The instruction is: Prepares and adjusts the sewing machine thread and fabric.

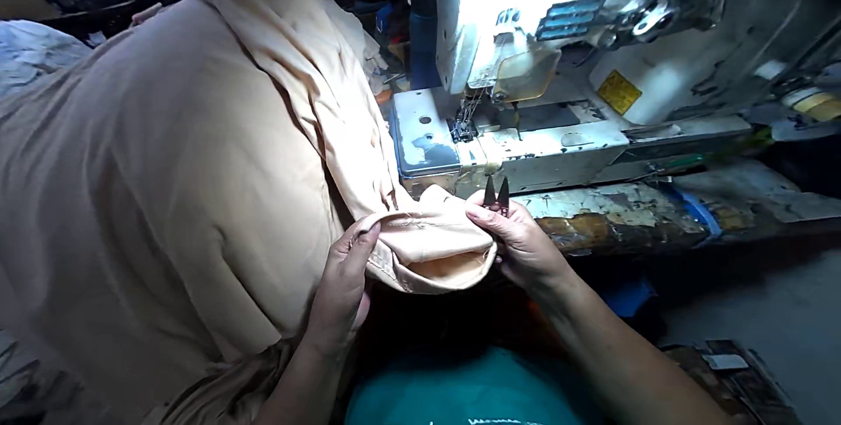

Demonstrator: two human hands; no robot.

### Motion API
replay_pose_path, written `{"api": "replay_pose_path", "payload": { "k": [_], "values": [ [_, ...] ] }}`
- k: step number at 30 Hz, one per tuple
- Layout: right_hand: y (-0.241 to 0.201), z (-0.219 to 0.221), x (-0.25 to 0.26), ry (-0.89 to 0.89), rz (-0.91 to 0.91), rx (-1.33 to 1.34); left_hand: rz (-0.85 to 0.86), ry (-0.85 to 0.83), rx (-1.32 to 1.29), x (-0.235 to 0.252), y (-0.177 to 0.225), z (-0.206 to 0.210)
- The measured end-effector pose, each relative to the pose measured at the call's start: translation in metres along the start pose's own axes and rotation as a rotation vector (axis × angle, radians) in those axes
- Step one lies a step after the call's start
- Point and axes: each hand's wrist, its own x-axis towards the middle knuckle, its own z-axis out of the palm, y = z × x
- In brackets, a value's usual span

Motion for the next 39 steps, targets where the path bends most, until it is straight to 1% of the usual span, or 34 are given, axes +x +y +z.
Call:
{"api": "replay_pose_path", "payload": {
  "k": [2, 4, 5, 6, 7, 8, 9, 10, 11, 12, 13, 15, 16, 17, 18, 19, 21, 22, 23, 24, 26, 27, 29, 31, 33, 36, 39],
  "values": [
    [-0.002, -0.002, -0.002, 0.003, -0.004, 0.01, -0.007, 0.002, 0.009, 0.0, 0.0, 0.004],
    [-0.002, -0.005, -0.005, 0.023, -0.035, -0.083, -0.004, -0.036, 0.063, 0.001, -0.001, 0.003],
    [0.001, -0.01, -0.007, 0.037, -0.088, -0.23, 0.016, -0.117, 0.15, 0.001, -0.003, -0.003],
    [0.004, -0.019, -0.009, 0.051, -0.172, -0.477, 0.06, -0.264, 0.306, 0.001, -0.003, -0.014],
    [0.007, -0.031, -0.011, 0.073, -0.267, -0.777, 0.135, -0.444, 0.531, 0.001, 0.0, -0.026],
    [0.008, -0.042, -0.012, 0.116, -0.351, -1.072, 0.248, -0.634, 0.781, 0.002, 0.006, -0.036],
    [0.009, -0.054, -0.011, 0.17, -0.417, -1.316, 0.373, -0.76, 0.986, 0.003, 0.015, -0.039],
    [0.007, -0.065, -0.01, 0.193, -0.443, -1.498, 0.482, -0.792, 1.108, 0.004, 0.024, -0.038],
    [0.004, -0.075, -0.01, 0.174, -0.421, -1.617, 0.581, -0.735, 1.151, 0.006, 0.033, -0.032],
    [0.001, -0.082, -0.01, 0.148, -0.412, -1.677, 0.663, -0.638, 1.133, 0.012, 0.04, -0.021],
    [-0.002, -0.086, -0.009, 0.149, -0.462, -1.69, 0.732, -0.537, 1.096, 0.022, 0.044, -0.007],
    [-0.015, -0.085, 0.001, 0.23, -0.709, -1.632, 0.821, -0.388, 1.086, 0.052, 0.04, 0.023],
    [-0.025, -0.081, 0.01, 0.274, -0.824, -1.595, 0.809, -0.364, 1.135, 0.07, 0.034, 0.037],
    [-0.036, -0.079, 0.022, 0.307, -0.905, -1.565, 0.759, -0.365, 1.199, 0.09, 0.026, 0.048],
    [-0.048, -0.076, 0.036, 0.316, -0.93, -1.567, 0.7, -0.361, 1.273, 0.11, 0.017, 0.057],
    [-0.059, -0.076, 0.05, 0.291, -0.879, -1.593, 0.647, -0.338, 1.328, 0.131, 0.009, 0.063],
    [-0.073, -0.077, 0.078, 0.204, -0.704, -1.648, 0.553, -0.256, 1.364, 0.163, 0.006, 0.067],
    [-0.077, -0.078, 0.089, 0.167, -0.634, -1.673, 0.516, -0.216, 1.355, 0.171, 0.009, 0.065],
    [-0.079, -0.077, 0.098, 0.147, -0.61, -1.691, 0.507, -0.186, 1.334, 0.173, 0.011, 0.064],
    [-0.082, -0.077, 0.105, 0.134, -0.601, -1.704, 0.536, -0.181, 1.301, 0.171, 0.011, 0.063],
    [-0.081, -0.076, 0.116, 0.15, -0.648, -1.747, 0.629, -0.252, 1.232, 0.165, 0.007, 0.064],
    [-0.079, -0.076, 0.121, 0.182, -0.653, -1.759, 0.637, -0.308, 1.215, 0.163, 0.005, 0.066],
    [-0.077, -0.073, 0.133, 0.269, -0.535, -1.772, 0.615, -0.383, 1.217, 0.168, 0.0, 0.072],
    [-0.076, -0.068, 0.148, 0.341, -0.368, -1.747, 0.583, -0.421, 1.223, 0.175, 0.001, 0.077],
    [-0.075, -0.066, 0.157, 0.35, -0.293, -1.687, 0.597, -0.432, 1.224, 0.178, 0.0, 0.08],
    [-0.073, -0.071, 0.155, 0.35, -0.38, -1.568, 0.608, -0.45, 1.339, 0.175, 0.0, 0.084],
    [-0.069, -0.094, 0.159, 0.375, -0.578, -1.648, 0.504, -0.419, 1.474, 0.165, 0.007, 0.088]
  ]
}}
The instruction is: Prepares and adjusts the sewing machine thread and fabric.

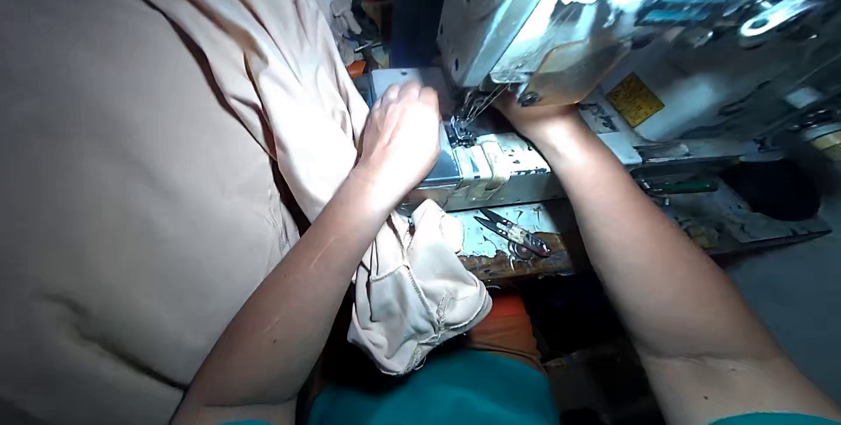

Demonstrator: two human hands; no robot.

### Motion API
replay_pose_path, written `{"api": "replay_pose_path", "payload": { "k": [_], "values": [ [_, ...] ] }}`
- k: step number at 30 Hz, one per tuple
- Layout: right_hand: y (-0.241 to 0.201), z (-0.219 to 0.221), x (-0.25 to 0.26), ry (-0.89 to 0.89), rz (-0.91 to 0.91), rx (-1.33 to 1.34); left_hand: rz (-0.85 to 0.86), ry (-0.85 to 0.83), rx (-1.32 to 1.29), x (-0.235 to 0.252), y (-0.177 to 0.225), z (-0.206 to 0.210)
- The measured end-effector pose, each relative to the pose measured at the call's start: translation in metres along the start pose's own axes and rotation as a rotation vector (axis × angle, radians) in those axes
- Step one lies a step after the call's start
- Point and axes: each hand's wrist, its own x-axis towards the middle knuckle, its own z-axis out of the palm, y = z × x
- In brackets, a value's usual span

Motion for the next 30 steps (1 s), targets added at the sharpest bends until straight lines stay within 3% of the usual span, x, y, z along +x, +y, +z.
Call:
{"api": "replay_pose_path", "payload": {
  "k": [3, 5, 8, 13, 16, 30],
  "values": [
    [-0.02, -0.009, 0.0, 0.022, 0.135, 0.073, -0.102, 0.008, 0.062, -0.005, -0.008, -0.005],
    [-0.004, -0.002, 0.002, 0.027, 0.129, -0.01, -0.173, 0.024, 0.097, -0.012, -0.012, -0.011],
    [0.005, 0.003, 0.006, 0.024, 0.119, -0.047, -0.083, 0.129, -0.02, -0.019, -0.003, -0.013],
    [-0.001, 0.005, 0.006, 0.007, 0.139, -0.063, 0.026, 0.159, -0.229, -0.005, 0.013, -0.001],
    [-0.032, -0.01, 0.008, -0.053, 0.251, -0.014, 0.017, 0.204, -0.249, -0.004, 0.009, 0.003],
    [-0.038, -0.015, 0.009, -0.095, 0.256, -0.026, -0.066, 0.295, -0.314, -0.015, -0.001, 0.005]
  ]
}}
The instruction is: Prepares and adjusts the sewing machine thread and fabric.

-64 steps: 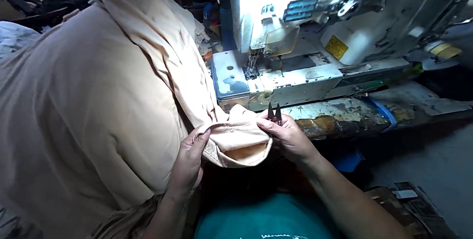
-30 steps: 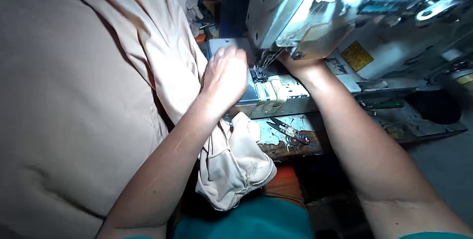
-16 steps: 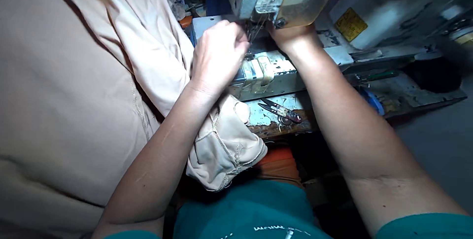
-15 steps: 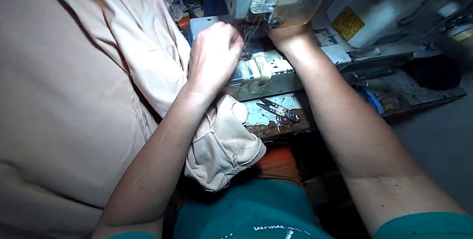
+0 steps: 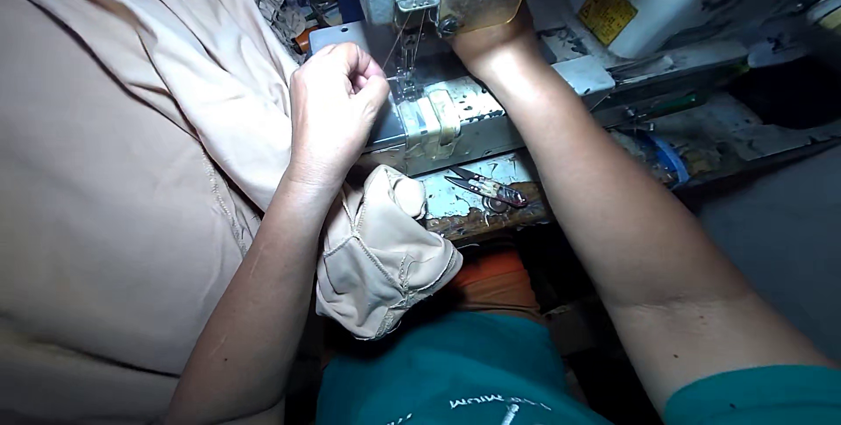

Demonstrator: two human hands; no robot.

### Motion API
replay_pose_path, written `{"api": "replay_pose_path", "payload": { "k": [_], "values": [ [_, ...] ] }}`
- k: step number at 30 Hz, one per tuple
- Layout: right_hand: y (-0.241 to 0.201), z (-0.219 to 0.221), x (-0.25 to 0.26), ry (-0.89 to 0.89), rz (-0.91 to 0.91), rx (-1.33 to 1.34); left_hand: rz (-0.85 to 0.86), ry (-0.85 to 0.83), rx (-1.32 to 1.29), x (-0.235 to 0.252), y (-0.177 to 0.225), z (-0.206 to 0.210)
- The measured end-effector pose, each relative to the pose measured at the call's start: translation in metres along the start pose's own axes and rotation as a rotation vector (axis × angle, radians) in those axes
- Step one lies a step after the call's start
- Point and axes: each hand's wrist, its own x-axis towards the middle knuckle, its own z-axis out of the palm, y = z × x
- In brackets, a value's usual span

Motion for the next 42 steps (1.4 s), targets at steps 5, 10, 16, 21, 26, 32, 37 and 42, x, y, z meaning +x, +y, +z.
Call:
{"api": "replay_pose_path", "payload": {
  "k": [5, 10, 16, 21, 26, 32, 37, 42],
  "values": [
    [0.002, 0.003, 0.003, 0.005, 0.003, -0.008, 0.024, 0.03, -0.161, -0.001, -0.003, 0.001],
    [0.0, 0.003, 0.008, -0.028, 0.037, -0.032, 0.083, -0.05, -0.335, 0.002, -0.006, -0.001],
    [0.0, 0.001, 0.013, -0.099, 0.05, -0.079, 0.032, -0.132, -0.087, 0.009, -0.005, 0.001],
    [0.05, 0.081, 0.049, 0.446, -0.189, -0.103, 0.049, -0.175, -0.039, 0.01, -0.003, 0.001],
    [-0.003, -0.002, 0.013, -0.116, 0.076, -0.031, 0.014, -0.192, -0.017, 0.011, 0.002, 0.001],
    [0.0, 0.0, 0.015, -0.115, 0.087, 0.006, -0.008, -0.203, 0.003, 0.014, 0.006, 0.001],
    [0.0, 0.001, 0.016, -0.098, 0.083, 0.01, -0.025, -0.202, 0.013, 0.017, 0.008, 0.002],
    [-0.001, 0.0, 0.016, -0.088, 0.112, 0.037, -0.013, -0.182, 0.066, 0.017, 0.007, 0.005]
  ]
}}
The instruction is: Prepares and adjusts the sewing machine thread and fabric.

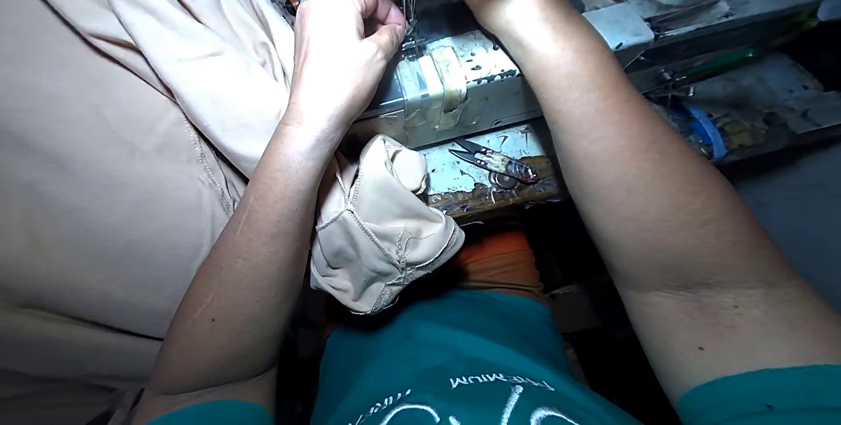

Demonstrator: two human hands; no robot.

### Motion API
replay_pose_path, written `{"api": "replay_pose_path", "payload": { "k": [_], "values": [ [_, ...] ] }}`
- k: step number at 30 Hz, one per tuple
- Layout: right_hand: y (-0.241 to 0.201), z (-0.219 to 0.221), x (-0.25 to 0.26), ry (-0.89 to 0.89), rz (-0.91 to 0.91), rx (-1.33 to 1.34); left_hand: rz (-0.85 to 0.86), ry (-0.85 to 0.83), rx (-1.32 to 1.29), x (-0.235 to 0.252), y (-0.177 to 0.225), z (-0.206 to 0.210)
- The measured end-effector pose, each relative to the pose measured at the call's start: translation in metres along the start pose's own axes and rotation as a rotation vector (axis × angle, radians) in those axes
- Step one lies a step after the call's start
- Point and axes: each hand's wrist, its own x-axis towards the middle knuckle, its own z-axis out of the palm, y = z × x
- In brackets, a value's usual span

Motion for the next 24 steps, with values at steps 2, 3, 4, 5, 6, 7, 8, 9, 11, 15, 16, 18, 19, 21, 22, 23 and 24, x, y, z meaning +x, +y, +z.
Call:
{"api": "replay_pose_path", "payload": {
  "k": [2, 3, 4, 5, 6, 7, 8, 9, 11, 15, 16, 18, 19, 21, 22, 23, 24],
  "values": [
    [0.0, 0.0, -0.001, 0.007, 0.005, 0.013, 0.011, -0.006, 0.035, 0.0, 0.001, 0.001],
    [0.001, 0.0, -0.001, 0.006, 0.009, 0.025, 0.021, -0.003, 0.06, -0.001, 0.002, 0.002],
    [0.001, 0.0, -0.002, 0.01, 0.009, 0.034, 0.033, 0.004, 0.085, -0.002, 0.003, 0.003],
    [0.001, 0.0, -0.002, 0.01, 0.008, 0.038, 0.04, 0.02, 0.111, -0.003, 0.003, 0.003],
    [0.0, 0.0, -0.002, 0.008, 0.009, 0.041, 0.037, 0.037, 0.13, -0.004, 0.004, 0.004],
    [0.0, -0.001, -0.002, 0.007, 0.01, 0.042, 0.028, 0.05, 0.142, -0.004, 0.004, 0.004],
    [0.0, -0.001, -0.002, 0.004, 0.011, 0.035, 0.014, 0.055, 0.147, -0.005, 0.004, 0.003],
    [0.0, -0.002, -0.003, -0.001, 0.014, 0.027, 0.001, 0.06, 0.15, -0.005, 0.003, 0.003],
    [-0.001, -0.002, -0.003, -0.001, 0.015, 0.021, -0.021, 0.059, 0.152, -0.005, 0.003, 0.002],
    [0.0, -0.002, -0.003, -0.001, 0.005, 0.03, -0.049, 0.039, 0.22, -0.002, 0.005, 0.002],
    [0.0, -0.003, -0.004, -0.002, 0.003, 0.033, -0.064, 0.036, 0.254, -0.001, 0.005, 0.002],
    [-0.001, -0.002, -0.004, 0.0, 0.004, 0.024, -0.114, 0.024, 0.324, 0.001, 0.003, -0.001],
    [0.0, -0.001, -0.002, 0.005, 0.0, 0.012, -0.143, 0.001, 0.347, 0.001, 0.001, -0.004],
    [0.001, 0.001, -0.001, 0.015, -0.021, -0.024, -0.157, -0.036, 0.332, -0.002, -0.004, -0.014],
    [0.001, 0.0, 0.0, 0.016, -0.032, -0.033, -0.132, -0.039, 0.295, -0.005, -0.006, -0.017],
    [0.002, 0.0, -0.001, 0.009, -0.031, -0.039, -0.091, -0.038, 0.242, -0.009, -0.007, -0.019],
    [0.002, 0.0, -0.001, 0.003, -0.031, -0.044, -0.049, -0.031, 0.186, -0.013, -0.006, -0.02]
  ]
}}
